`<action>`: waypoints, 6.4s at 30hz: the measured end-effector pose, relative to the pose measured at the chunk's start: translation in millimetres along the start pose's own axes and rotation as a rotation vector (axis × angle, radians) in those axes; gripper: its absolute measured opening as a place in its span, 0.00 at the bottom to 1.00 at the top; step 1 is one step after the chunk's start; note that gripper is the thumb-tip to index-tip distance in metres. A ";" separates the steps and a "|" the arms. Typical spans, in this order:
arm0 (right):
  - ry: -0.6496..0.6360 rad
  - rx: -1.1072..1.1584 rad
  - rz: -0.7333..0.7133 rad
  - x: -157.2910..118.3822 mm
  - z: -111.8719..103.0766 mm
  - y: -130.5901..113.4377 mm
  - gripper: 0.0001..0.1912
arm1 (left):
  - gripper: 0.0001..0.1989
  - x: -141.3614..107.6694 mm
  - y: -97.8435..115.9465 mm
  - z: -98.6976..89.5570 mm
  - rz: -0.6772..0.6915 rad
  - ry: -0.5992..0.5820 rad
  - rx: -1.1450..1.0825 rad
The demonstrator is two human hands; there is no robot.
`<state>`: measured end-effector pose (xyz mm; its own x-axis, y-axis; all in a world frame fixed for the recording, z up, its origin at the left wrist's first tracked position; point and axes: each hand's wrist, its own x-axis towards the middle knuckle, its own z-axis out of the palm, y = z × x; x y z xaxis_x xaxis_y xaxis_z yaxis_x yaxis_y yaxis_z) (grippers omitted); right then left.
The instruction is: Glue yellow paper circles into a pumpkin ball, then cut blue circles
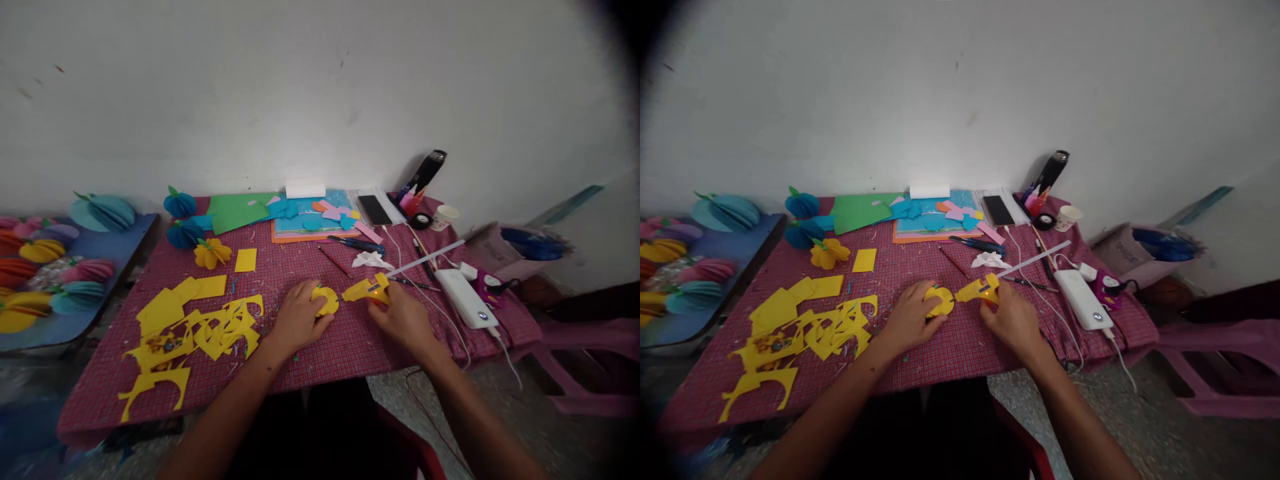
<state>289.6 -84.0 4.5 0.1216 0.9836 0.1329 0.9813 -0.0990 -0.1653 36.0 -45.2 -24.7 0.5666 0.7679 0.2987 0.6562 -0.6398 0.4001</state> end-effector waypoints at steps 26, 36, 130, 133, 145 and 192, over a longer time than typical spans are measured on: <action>0.005 -0.079 -0.155 9.1 -1.7 -6.7 0.13 | 0.11 1.2 1.3 -1.5 -0.002 -0.006 -0.020; -0.059 0.227 0.124 0.1 -11.8 23.8 0.16 | 0.13 0.4 0.2 -0.9 -0.008 -0.020 0.010; 0.028 0.335 -0.196 -32.7 31.4 -35.1 0.21 | 0.12 4.0 4.7 -2.6 -0.001 -0.023 0.069; 0.074 0.453 -0.220 -30.6 33.7 -36.0 0.28 | 0.11 3.8 5.6 -3.4 0.006 -0.019 0.069; -0.044 0.057 -0.376 -20.3 43.8 -61.1 0.32 | 0.08 4.7 6.9 -4.7 0.029 -0.018 0.096; -0.111 0.341 0.042 -10.8 32.2 -72.0 0.08 | 0.15 0.1 -0.3 -9.2 -0.056 0.056 -0.010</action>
<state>212.8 -82.6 -16.4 0.1256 0.9920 0.0147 0.8674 -0.1025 -0.4870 31.3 -44.6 -16.8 0.5000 0.8033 0.3237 0.6811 -0.5956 0.4259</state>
